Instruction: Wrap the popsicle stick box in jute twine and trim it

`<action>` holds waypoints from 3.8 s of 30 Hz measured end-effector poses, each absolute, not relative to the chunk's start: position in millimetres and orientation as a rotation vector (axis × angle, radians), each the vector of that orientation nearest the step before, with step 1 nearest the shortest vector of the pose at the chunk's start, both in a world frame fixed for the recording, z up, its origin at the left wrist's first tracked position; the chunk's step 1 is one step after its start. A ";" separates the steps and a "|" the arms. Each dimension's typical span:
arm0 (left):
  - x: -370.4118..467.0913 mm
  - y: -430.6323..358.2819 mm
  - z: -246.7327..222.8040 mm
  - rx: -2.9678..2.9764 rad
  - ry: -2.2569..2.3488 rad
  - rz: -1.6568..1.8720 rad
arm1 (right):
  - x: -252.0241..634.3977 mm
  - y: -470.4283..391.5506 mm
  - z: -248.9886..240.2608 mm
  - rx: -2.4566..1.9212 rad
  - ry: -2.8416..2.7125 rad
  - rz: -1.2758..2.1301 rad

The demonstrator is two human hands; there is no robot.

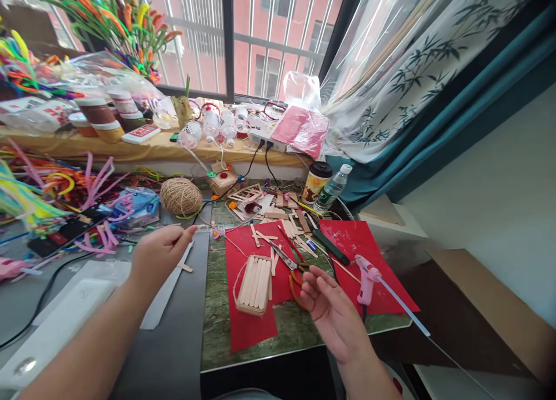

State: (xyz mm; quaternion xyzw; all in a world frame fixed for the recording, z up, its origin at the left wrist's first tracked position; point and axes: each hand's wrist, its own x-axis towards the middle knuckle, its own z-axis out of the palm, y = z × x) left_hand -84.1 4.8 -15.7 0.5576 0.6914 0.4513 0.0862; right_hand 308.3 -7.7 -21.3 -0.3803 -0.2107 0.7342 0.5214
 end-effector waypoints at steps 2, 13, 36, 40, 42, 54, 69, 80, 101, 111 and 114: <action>-52.4 -7.0 -6.6 1.803 1.941 1.324 | 296.3 -12.9 -11.3 -0.858 -0.493 1.839; 33.6 -48.2 29.2 2.420 1.048 0.905 | 256.9 -55.2 2.4 -0.565 -1.086 1.983; -99.9 -17.8 -19.2 1.764 1.664 1.263 | 319.4 -17.6 -18.7 -0.981 -1.128 1.465; -120.8 0.3 -37.1 1.691 2.064 1.173 | 318.1 -8.9 -31.7 -1.073 -0.927 1.590; -122.5 10.9 -41.9 1.785 2.075 1.059 | 316.1 -7.3 -38.5 -1.080 -0.896 1.616; -82.2 37.2 -23.0 2.094 1.947 1.062 | 277.3 -28.9 -71.9 -1.060 -1.624 1.175; -34.6 12.3 -36.2 2.225 1.059 0.725 | 250.4 -16.2 -82.1 -1.012 -1.769 1.105; -64.5 31.5 -58.7 1.582 1.642 1.418 | 251.2 -0.5 -77.7 -0.890 -1.802 1.085; -76.6 38.3 -69.5 1.953 1.654 1.019 | 230.5 -21.2 -101.3 -0.993 -1.162 1.329; -70.4 31.4 -59.8 1.941 1.672 1.063 | 240.4 -35.1 -104.5 -1.060 -1.317 1.200; -74.2 33.8 -59.4 1.755 1.734 1.096 | 239.2 -35.6 -102.1 -1.062 -1.338 1.154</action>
